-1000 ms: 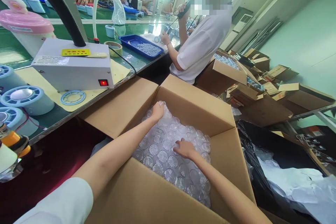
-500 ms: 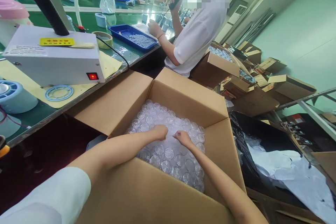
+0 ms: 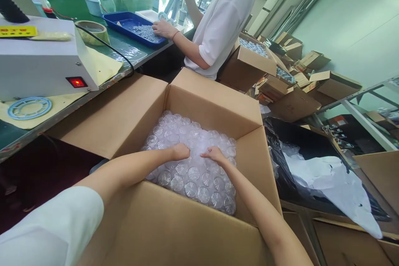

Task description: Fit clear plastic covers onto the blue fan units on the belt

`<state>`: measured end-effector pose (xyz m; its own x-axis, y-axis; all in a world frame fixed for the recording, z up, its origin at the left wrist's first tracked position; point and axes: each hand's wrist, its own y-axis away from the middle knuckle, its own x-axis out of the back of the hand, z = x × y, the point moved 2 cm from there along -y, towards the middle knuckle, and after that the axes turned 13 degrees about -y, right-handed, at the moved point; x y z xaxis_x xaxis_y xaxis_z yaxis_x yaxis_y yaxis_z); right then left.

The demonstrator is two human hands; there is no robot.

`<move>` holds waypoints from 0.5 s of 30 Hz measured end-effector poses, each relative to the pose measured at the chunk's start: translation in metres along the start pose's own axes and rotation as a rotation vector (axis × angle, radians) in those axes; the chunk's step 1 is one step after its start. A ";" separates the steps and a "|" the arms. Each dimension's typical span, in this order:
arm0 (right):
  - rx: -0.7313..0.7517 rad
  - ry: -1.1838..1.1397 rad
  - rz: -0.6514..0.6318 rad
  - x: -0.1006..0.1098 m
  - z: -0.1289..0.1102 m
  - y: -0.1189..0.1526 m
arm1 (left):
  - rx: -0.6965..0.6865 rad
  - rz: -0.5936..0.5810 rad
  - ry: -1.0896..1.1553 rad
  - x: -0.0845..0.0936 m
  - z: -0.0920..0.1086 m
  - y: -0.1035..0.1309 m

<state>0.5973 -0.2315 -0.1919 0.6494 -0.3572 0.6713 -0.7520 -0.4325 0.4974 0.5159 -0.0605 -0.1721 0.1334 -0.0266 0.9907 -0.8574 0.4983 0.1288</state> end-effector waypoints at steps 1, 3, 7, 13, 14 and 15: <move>0.018 -0.016 0.013 0.007 -0.001 0.001 | 0.003 -0.043 0.014 -0.002 -0.003 0.000; 0.067 -0.038 0.054 0.023 -0.007 0.003 | 0.023 -0.129 0.051 -0.003 -0.009 0.000; 0.163 -0.011 0.186 0.057 -0.023 0.012 | 0.074 -0.187 0.130 0.002 -0.012 0.001; 0.162 0.125 0.283 0.084 -0.042 0.030 | 0.157 -0.148 0.280 0.030 -0.013 -0.004; 0.142 0.142 0.306 0.083 -0.045 0.030 | 0.189 -0.138 0.296 0.036 -0.017 -0.005; 0.122 0.157 0.320 0.079 -0.048 0.028 | 0.220 -0.132 0.308 0.043 -0.022 -0.007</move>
<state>0.6220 -0.2324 -0.0982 0.3513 -0.3628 0.8631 -0.8890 -0.4186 0.1859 0.5380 -0.0461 -0.1314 0.3636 0.2003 0.9097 -0.9045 0.3093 0.2935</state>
